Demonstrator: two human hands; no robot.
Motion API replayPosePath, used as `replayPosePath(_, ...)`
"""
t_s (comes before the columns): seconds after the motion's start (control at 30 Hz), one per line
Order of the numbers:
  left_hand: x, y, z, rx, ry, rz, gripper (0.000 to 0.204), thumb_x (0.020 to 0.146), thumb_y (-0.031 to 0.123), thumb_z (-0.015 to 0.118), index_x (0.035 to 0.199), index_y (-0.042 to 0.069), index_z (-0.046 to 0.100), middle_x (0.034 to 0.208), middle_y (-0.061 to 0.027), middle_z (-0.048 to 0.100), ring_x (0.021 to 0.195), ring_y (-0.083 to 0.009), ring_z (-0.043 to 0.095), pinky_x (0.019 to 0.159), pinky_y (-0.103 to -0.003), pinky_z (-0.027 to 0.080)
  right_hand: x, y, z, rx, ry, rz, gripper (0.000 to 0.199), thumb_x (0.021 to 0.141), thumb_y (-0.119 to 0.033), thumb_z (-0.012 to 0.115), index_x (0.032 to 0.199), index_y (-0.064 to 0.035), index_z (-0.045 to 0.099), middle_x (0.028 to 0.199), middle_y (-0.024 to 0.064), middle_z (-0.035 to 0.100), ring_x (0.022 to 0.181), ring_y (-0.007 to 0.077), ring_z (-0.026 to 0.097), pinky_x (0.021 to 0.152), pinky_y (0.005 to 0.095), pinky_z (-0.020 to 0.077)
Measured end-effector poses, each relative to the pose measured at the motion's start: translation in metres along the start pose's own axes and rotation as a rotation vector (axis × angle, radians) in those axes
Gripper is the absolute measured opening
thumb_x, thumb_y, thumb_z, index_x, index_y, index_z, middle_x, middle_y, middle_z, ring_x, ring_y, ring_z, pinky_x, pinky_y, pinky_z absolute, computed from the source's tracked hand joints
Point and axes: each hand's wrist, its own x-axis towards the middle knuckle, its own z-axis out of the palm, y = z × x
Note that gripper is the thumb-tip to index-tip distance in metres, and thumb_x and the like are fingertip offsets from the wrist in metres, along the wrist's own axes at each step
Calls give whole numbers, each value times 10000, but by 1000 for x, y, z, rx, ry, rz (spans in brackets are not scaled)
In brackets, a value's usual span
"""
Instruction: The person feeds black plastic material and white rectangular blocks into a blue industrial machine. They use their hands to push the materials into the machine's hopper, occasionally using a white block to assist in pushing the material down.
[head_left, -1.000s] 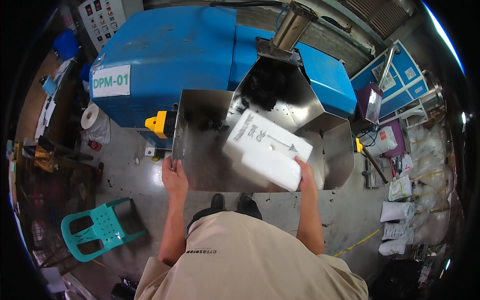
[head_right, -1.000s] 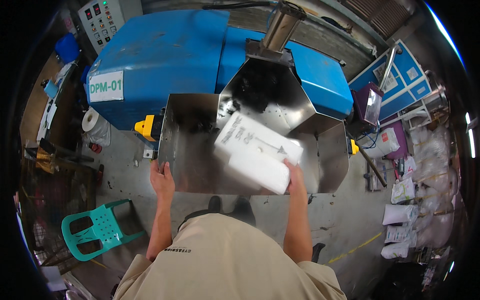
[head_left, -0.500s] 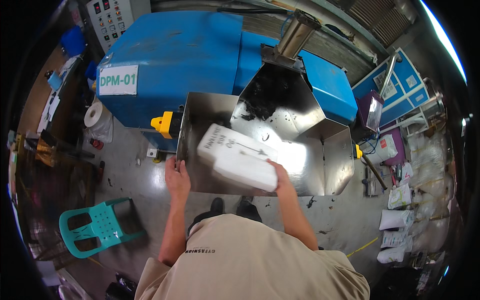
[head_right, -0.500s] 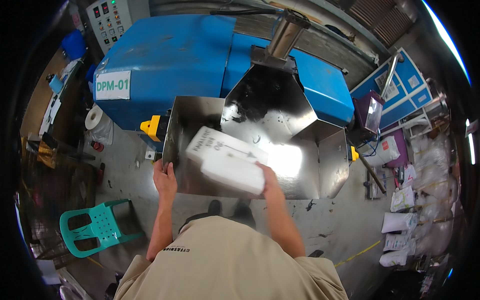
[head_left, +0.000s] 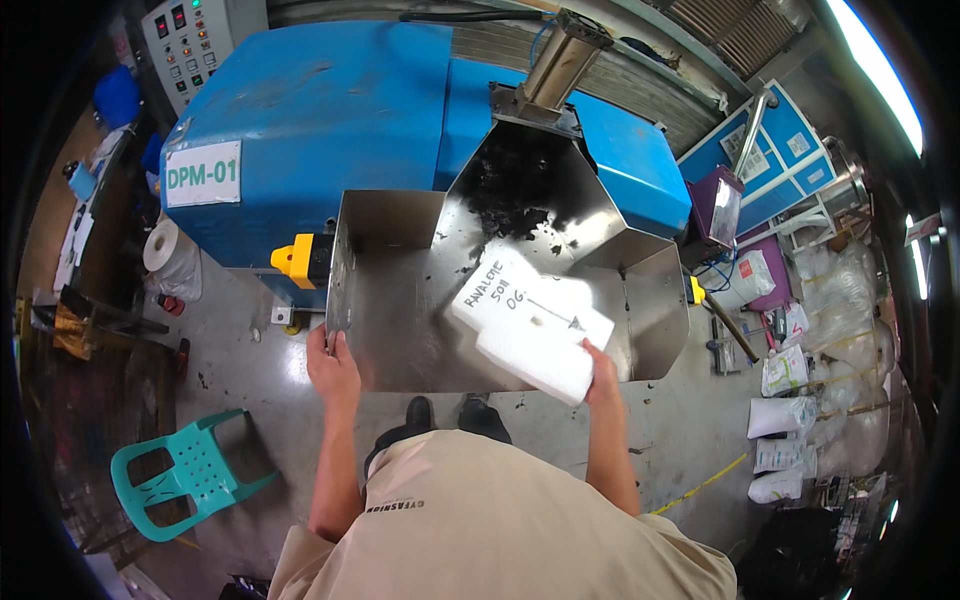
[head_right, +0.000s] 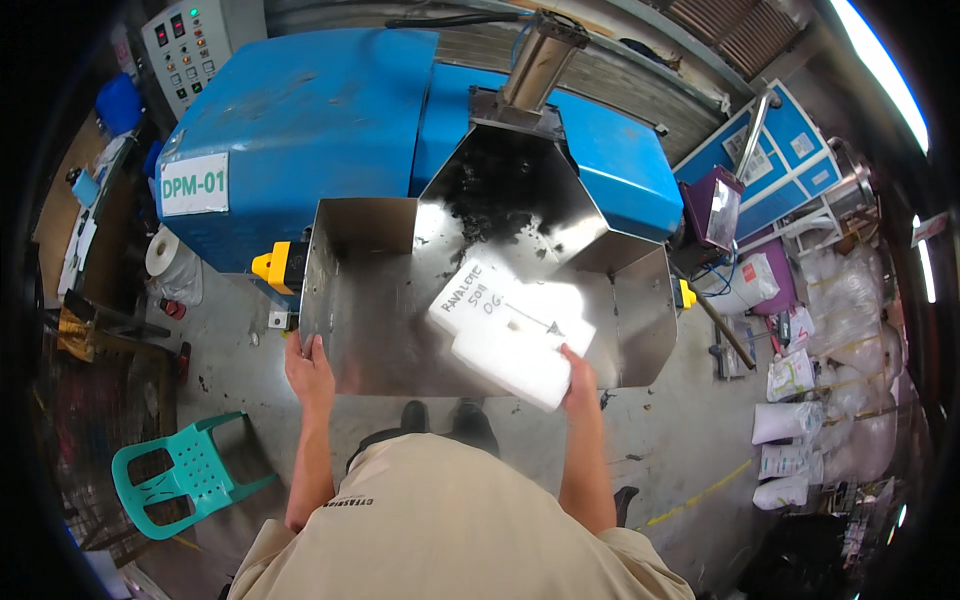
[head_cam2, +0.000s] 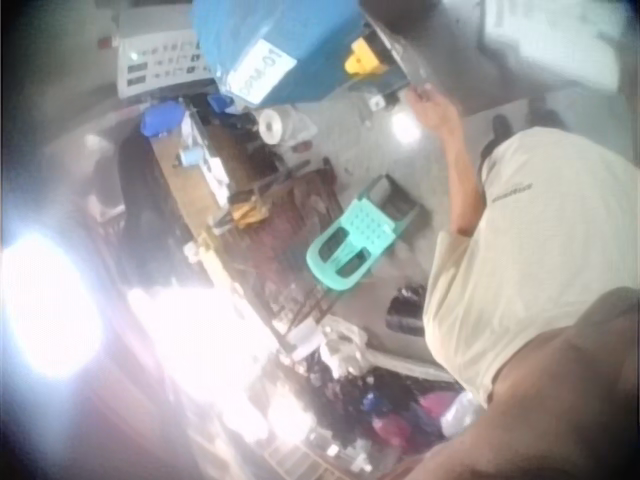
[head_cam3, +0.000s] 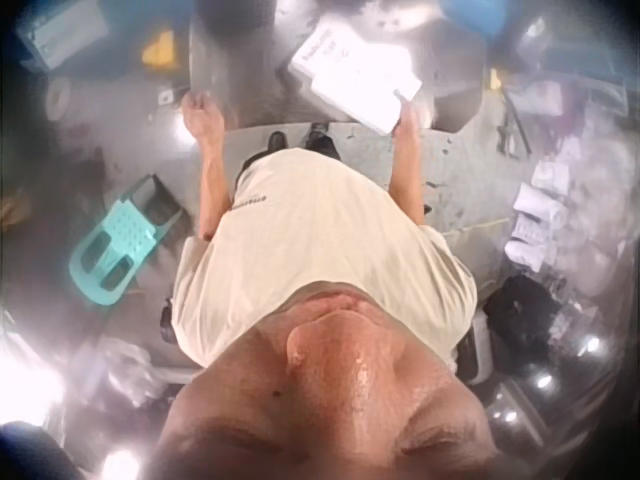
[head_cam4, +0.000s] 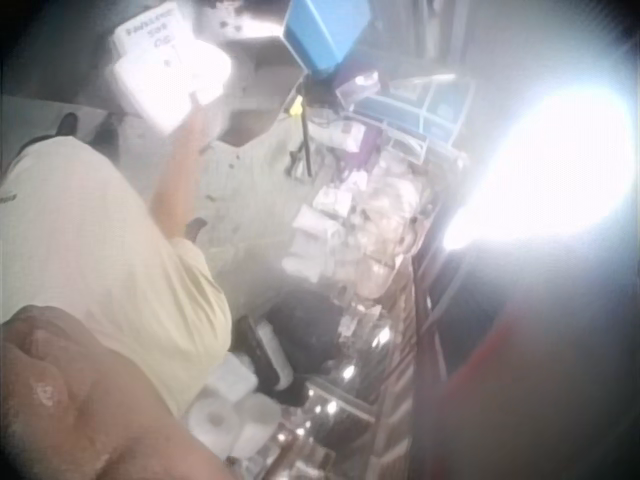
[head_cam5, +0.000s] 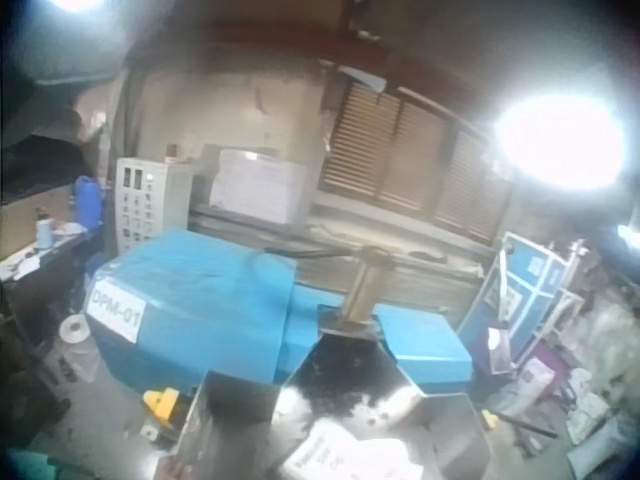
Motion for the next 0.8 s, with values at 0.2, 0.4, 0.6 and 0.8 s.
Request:
replayPosePath(0.2, 1, -4, -3, 29, -39, 0, 285, 998, 91, 643, 1246, -46, 613, 1110, -194, 682, 1003, -339, 683, 895, -396, 532, -14, 57, -12, 223, -26, 97, 524, 1115, -341, 418, 1500, 13, 450, 1454, 177, 591, 1306, 320, 610, 1104, 483, 507)
replayPosePath(0.4, 0, 2, -2, -91, -33, -32, 318, 1017, 83, 625, 1294, -66, 583, 1183, -198, 675, 1060, -306, 678, 927, -384, 526, -5, 67, 11, 293, -6, -112, 535, 1109, -374, 466, 1502, -11, 452, 1458, 136, 591, 1328, 289, 593, 1113, 467, 494)
replayPosePath(0.6, 4, -12, -7, 2, -121, -35, 325, 1024, 89, 618, 1304, -70, 573, 1218, -204, 665, 1072, -299, 682, 939, -376, 532, 14, 39, 87, 280, -9, -163, 515, 998, -214, 701, 1443, -54, 496, 1356, 90, 624, 1234, 242, 634, 986, 428, 578)
replayPosePath(0.8, 2, -13, 1, -89, -60, -17, 301, 1026, 89, 606, 1276, -76, 573, 1192, -203, 656, 1049, -306, 682, 925, -381, 534, 66, 15, 149, 196, -92, -295, 728, 885, -74, 789, 1494, -133, 395, 1376, 102, 590, 1224, 292, 632, 917, 501, 596)
